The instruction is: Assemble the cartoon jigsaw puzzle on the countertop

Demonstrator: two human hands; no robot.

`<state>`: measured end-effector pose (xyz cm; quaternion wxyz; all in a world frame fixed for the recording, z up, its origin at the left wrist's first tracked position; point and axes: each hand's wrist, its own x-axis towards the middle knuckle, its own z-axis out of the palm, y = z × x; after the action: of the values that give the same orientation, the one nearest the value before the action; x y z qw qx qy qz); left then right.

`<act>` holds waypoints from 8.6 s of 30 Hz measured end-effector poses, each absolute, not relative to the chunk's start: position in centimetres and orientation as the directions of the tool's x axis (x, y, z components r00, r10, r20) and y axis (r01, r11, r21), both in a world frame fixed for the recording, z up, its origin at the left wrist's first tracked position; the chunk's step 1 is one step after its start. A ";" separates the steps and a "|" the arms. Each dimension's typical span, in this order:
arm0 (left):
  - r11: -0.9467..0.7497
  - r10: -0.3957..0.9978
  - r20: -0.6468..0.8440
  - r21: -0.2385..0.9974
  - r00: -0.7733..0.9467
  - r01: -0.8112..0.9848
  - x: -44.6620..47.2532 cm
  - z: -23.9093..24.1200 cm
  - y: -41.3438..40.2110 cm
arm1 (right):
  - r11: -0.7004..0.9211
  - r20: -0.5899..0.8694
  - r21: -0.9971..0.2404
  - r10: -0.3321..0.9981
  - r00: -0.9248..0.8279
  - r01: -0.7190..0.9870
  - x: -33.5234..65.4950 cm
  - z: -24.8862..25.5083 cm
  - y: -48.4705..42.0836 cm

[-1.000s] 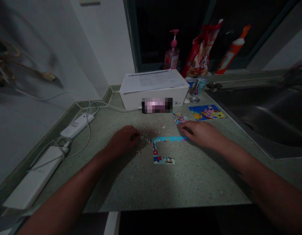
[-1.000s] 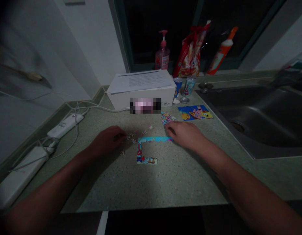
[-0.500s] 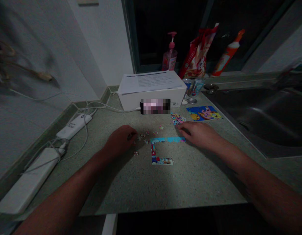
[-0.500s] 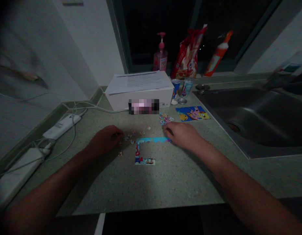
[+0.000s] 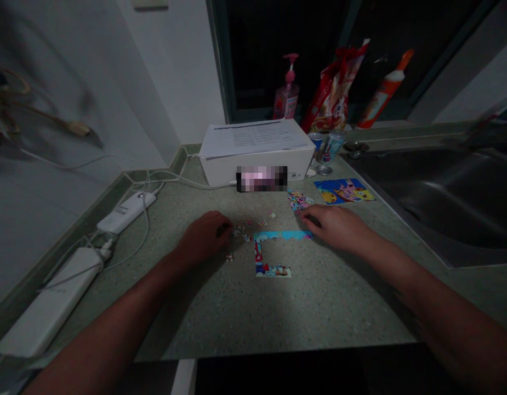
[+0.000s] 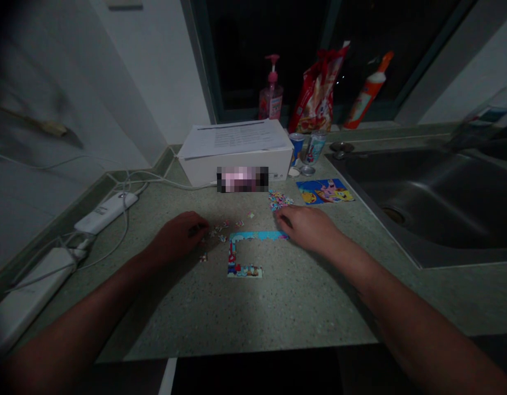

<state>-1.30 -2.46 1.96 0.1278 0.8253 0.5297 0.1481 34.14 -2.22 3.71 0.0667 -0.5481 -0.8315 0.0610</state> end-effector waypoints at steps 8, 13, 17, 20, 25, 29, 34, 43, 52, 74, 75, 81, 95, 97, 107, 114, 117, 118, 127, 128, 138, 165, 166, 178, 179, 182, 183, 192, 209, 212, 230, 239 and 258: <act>-0.441 0.894 0.100 0.369 0.437 0.818 -1.0 2.1 -2.8 | 0.414 0.047 -0.175 0.910 -0.412 0.894 34.3 3.6 -2.1; -0.435 0.895 0.071 0.369 0.441 0.822 -0.6 2.5 -3.0 | 0.412 0.043 -0.172 0.911 -0.411 0.895 34.2 3.7 -2.2; -0.442 0.891 0.065 0.355 0.450 0.824 -0.7 2.4 -3.0 | 0.414 0.047 -0.173 0.910 -0.413 0.894 34.1 3.7 -2.2; -0.454 0.884 0.068 0.356 0.462 0.817 -0.8 2.2 -2.9 | 0.415 0.045 -0.187 0.909 -0.414 0.891 34.1 3.8 -2.2; -0.453 0.883 0.057 0.364 0.466 0.814 -0.8 2.3 -2.9 | 0.402 0.017 -0.192 0.913 -0.407 0.895 34.1 4.0 -2.2; -0.474 0.871 0.058 0.358 0.487 0.804 -0.9 2.3 -2.9 | 0.398 0.009 -0.182 0.915 -0.403 0.899 34.0 4.1 -2.2; -0.505 0.853 0.064 0.352 0.518 0.788 -1.1 2.2 -2.8 | 0.414 0.033 -0.187 0.909 -0.415 0.891 34.1 3.9 -2.3; -0.500 0.854 0.066 0.377 0.516 0.779 -1.2 2.1 -2.7 | 0.421 0.035 -0.175 0.906 -0.422 0.890 34.2 3.8 -2.2; -0.411 0.904 0.053 0.390 0.425 0.824 -0.7 2.4 -3.0 | 0.415 0.027 -0.168 0.909 -0.417 0.894 34.1 3.9 -2.3; -0.503 0.862 0.153 0.365 0.483 0.783 0.1 1.3 -2.4 | 0.415 0.036 -0.178 0.909 -0.416 0.892 34.1 3.9 -2.3; -0.501 0.863 0.152 0.365 0.481 0.784 0.1 1.4 -2.4 | 0.413 0.035 -0.174 0.910 -0.413 0.894 34.1 3.9 -2.3; -0.469 0.882 0.155 0.376 0.444 0.799 -0.3 1.6 -2.3 | 0.408 0.034 -0.149 0.913 -0.408 0.901 34.1 4.0 -2.3; -0.417 0.909 0.145 0.345 0.392 0.841 -1.6 1.6 -1.8 | 0.411 0.026 -0.139 0.911 -0.412 0.901 34.1 4.0 -2.3; -0.419 0.908 0.131 0.341 0.399 0.842 -1.5 1.4 -1.7 | 0.413 0.029 -0.145 0.910 -0.413 0.899 34.1 4.1 -2.3; -0.422 0.906 0.130 0.346 0.403 0.838 -1.5 1.5 -1.8 | 0.429 0.089 -0.183 0.903 -0.419 0.885 34.0 3.5 -2.3; -0.504 0.863 0.189 0.348 0.468 0.790 -0.5 1.2 -2.2 | 0.419 0.046 -0.167 0.908 -0.417 0.893 33.9 3.7 -2.4; -0.528 0.849 0.206 0.359 0.487 0.770 -0.3 1.1 -2.4 | 0.413 0.030 -0.161 0.910 -0.414 0.896 33.9 3.8 -2.4; -0.531 0.847 0.208 0.362 0.489 0.767 -0.4 1.1 -2.4 | 0.413 0.030 -0.162 0.910 -0.413 0.896 33.9 3.8 -2.4; -0.561 0.828 0.229 0.338 0.512 0.755 -0.8 0.6 -2.1 | 0.441 0.072 -0.183 0.897 -0.435 0.879 33.9 3.6 -2.4; -0.561 0.828 0.230 0.339 0.512 0.755 -0.8 0.6 -2.1 | 0.440 0.065 -0.179 0.898 -0.435 0.880 33.8 3.6 -2.4; -0.550 0.835 0.206 0.349 0.510 0.759 -0.6 0.9 -2.2 | 0.415 0.036 -0.174 0.909 -0.415 0.893 33.8 3.8 -2.4; -0.528 0.840 0.354 0.362 0.411 0.768 -0.9 0.9 -2.2 | 0.405 0.043 -0.171 0.914 -0.404 0.898 33.9 3.9 -2.4; -0.526 0.831 0.409 0.357 0.377 0.772 -0.9 1.2 -2.3 | 0.403 0.038 -0.171 0.914 -0.403 0.899 33.9 3.9 -2.4; -0.431 0.882 0.365 0.366 0.299 0.825 -1.4 0.7 -1.8 | 0.440 0.080 -0.198 0.898 -0.433 0.876 33.8 3.6 -2.5; -0.413 0.899 0.320 0.393 0.299 0.822 -1.5 0.3 -1.7 | 0.438 0.081 -0.198 0.899 -0.431 0.877 33.8 3.6 -2.5; -0.384 0.919 0.272 0.447 0.286 0.808 -1.5 -0.4 -1.4 | 0.426 0.068 -0.194 0.904 -0.421 0.883 33.8 3.6 -2.4; -0.381 0.920 0.277 0.457 0.278 0.804 -1.5 -0.4 -1.4 | 0.427 0.063 -0.193 0.904 -0.423 0.884 33.8 3.6 -2.4; -0.390 0.916 0.278 0.459 0.287 0.799 -1.3 0.3 -1.8 | 0.422 0.061 -0.193 0.906 -0.418 0.886 33.8 3.6 -2.4; -0.670 0.740 0.262 0.354 0.619 0.652 -0.1 0.9 -3.2 | 0.417 0.051 -0.189 0.908 -0.415 0.889 33.7 3.7 -2.4; -0.682 0.729 0.256 0.354 0.635 0.640 0.1 0.8 -3.3 | 0.410 0.048 -0.184 0.912 -0.408 0.894 33.7 3.8 -2.4; -0.687 0.724 0.277 0.360 0.631 0.631 0.1 0.8 -3.4 | 0.421 0.029 -0.188 0.905 -0.424 0.887 33.7 3.8 -2.4; -0.704 0.708 0.268 0.352 0.654 0.617 -0.1 0.9 -3.5 | 0.415 0.037 -0.184 0.909 -0.415 0.891 33.7 3.8 -2.4; -0.532 0.842 0.287 0.310 0.456 0.788 -0.8 1.0 -2.5 | 0.426 0.046 -0.186 0.904 -0.425 0.885 33.8 3.7 -2.4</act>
<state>-0.79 -2.54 1.01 0.0661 0.8506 0.4792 0.2062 33.78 -2.41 3.66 0.0696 -0.5316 -0.8415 0.0665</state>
